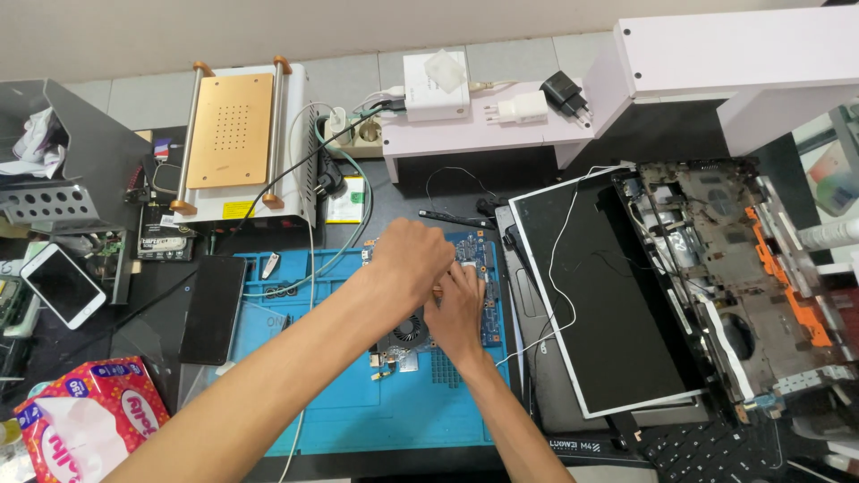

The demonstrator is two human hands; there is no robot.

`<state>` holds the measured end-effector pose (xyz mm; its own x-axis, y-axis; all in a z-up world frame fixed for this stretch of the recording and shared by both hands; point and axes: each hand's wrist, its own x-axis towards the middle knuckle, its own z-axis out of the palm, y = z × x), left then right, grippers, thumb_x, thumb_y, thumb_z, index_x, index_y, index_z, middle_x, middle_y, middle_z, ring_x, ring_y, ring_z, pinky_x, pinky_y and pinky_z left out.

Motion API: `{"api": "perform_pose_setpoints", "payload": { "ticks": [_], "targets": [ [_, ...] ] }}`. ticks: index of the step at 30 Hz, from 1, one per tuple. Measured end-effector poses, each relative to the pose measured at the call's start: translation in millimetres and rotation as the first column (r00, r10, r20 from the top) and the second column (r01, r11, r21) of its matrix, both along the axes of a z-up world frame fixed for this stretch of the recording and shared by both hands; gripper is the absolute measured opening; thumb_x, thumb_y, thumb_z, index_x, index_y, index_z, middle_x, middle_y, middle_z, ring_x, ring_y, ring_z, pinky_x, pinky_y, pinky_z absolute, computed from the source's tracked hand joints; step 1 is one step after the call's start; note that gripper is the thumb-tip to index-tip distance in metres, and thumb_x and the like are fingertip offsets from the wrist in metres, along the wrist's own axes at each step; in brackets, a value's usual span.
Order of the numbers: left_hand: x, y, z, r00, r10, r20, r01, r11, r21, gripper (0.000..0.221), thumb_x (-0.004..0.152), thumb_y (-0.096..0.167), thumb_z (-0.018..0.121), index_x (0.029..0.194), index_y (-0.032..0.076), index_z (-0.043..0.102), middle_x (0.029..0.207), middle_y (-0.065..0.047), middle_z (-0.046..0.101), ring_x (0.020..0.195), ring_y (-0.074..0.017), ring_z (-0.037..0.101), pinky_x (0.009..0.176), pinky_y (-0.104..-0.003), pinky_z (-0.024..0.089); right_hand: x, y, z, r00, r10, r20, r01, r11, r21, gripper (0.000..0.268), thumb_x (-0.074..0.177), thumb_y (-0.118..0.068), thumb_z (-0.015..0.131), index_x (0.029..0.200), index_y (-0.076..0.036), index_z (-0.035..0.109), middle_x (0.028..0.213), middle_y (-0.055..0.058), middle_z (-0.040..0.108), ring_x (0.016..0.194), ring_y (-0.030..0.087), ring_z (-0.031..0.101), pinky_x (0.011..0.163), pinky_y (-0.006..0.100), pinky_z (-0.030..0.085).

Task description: Repairing and disassembling various components of a laptop, including the screen and motherboard, on a technician's workbench.

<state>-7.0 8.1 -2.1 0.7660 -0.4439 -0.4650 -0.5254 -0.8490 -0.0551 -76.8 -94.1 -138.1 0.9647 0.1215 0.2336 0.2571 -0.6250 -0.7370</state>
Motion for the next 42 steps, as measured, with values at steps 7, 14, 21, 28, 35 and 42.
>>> {"api": "perform_pose_setpoints", "payload": {
  "ticks": [7, 14, 21, 28, 35, 42],
  "targets": [
    [3.4, 19.3, 0.2, 0.987, -0.024, 0.16, 0.037, 0.997, -0.075, 0.01, 0.075, 0.022, 0.083, 0.078, 0.013, 0.08, 0.085, -0.009, 0.076, 0.087, -0.0277, 0.076, 0.068, -0.039, 0.059, 1.9, -2.6, 6.5, 0.999, 0.001, 0.045, -0.002, 1.0, 0.017, 0.012, 0.084, -0.009, 0.077, 0.094, -0.007, 0.073, 0.098, 0.004, 0.064, 0.098, 0.027, 0.057, 0.084, 0.043, 0.039],
    [-4.7, 28.8, 12.7, 0.996, 0.001, 0.084, 0.002, 0.999, -0.034, 0.022, 0.071, 0.027, 0.088, 0.081, 0.01, 0.077, 0.084, -0.01, 0.076, 0.086, -0.029, 0.076, 0.07, -0.04, 0.059, 0.9, -2.0, 9.1, 0.998, -0.011, 0.065, 0.01, 1.0, 0.021, 0.018, 0.081, -0.012, 0.082, 0.098, -0.009, 0.076, 0.096, 0.003, 0.065, 0.095, 0.027, 0.058, 0.082, 0.042, 0.04],
    [-11.7, 19.8, -11.3, 0.965, 0.014, 0.261, 0.028, 0.987, -0.156, 0.011, 0.074, 0.021, 0.084, 0.075, 0.013, 0.078, 0.08, -0.008, 0.075, 0.082, -0.028, 0.076, 0.066, -0.041, 0.057, 0.7, -1.8, 3.4, 0.998, 0.0, 0.062, 0.001, 1.0, -0.007, 0.019, 0.08, -0.01, 0.082, 0.097, -0.007, 0.073, 0.098, 0.003, 0.065, 0.096, 0.028, 0.057, 0.084, 0.042, 0.04],
    [-16.4, 31.6, 7.8, 0.987, -0.002, 0.161, 0.018, 0.995, -0.096, 0.012, 0.067, 0.018, 0.083, 0.076, 0.013, 0.077, 0.08, -0.009, 0.073, 0.084, -0.0283, 0.074, 0.065, -0.04, 0.057, 1.4, -2.9, 7.2, 0.999, -0.015, 0.044, 0.013, 0.999, 0.03, 0.021, 0.08, -0.013, 0.082, 0.098, -0.008, 0.073, 0.099, 0.004, 0.065, 0.098, 0.027, 0.057, 0.084, 0.043, 0.041],
    [-51.0, 74.6, 39.0, 0.94, 0.302, 0.158, -0.258, 0.933, -0.25, 0.021, 0.088, 0.028, 0.073, 0.082, 0.008, 0.074, 0.073, -0.015, 0.071, 0.074, -0.0357, 0.072, 0.064, -0.047, 0.055, 0.5, -3.5, 13.0, 1.0, -0.017, -0.016, 0.018, 0.999, 0.049, 0.017, 0.084, -0.019, 0.079, 0.099, -0.011, 0.078, 0.099, 0.002, 0.066, 0.1, 0.025, 0.058, 0.087, 0.041, 0.041],
    [-120.2, 91.7, -1.2, 0.675, 0.722, -0.148, -0.597, 0.417, -0.686, 0.022, 0.09, 0.028, 0.07, 0.094, 0.006, 0.072, 0.075, -0.013, 0.074, 0.061, -0.0306, 0.066, 0.057, -0.042, 0.05, 2.6, -0.1, 14.7, 1.0, -0.01, 0.001, 0.01, 1.0, -0.018, 0.011, 0.089, -0.018, 0.074, 0.096, -0.011, 0.076, 0.099, 0.002, 0.067, 0.094, 0.024, 0.057, 0.083, 0.042, 0.04]
  ]
}}
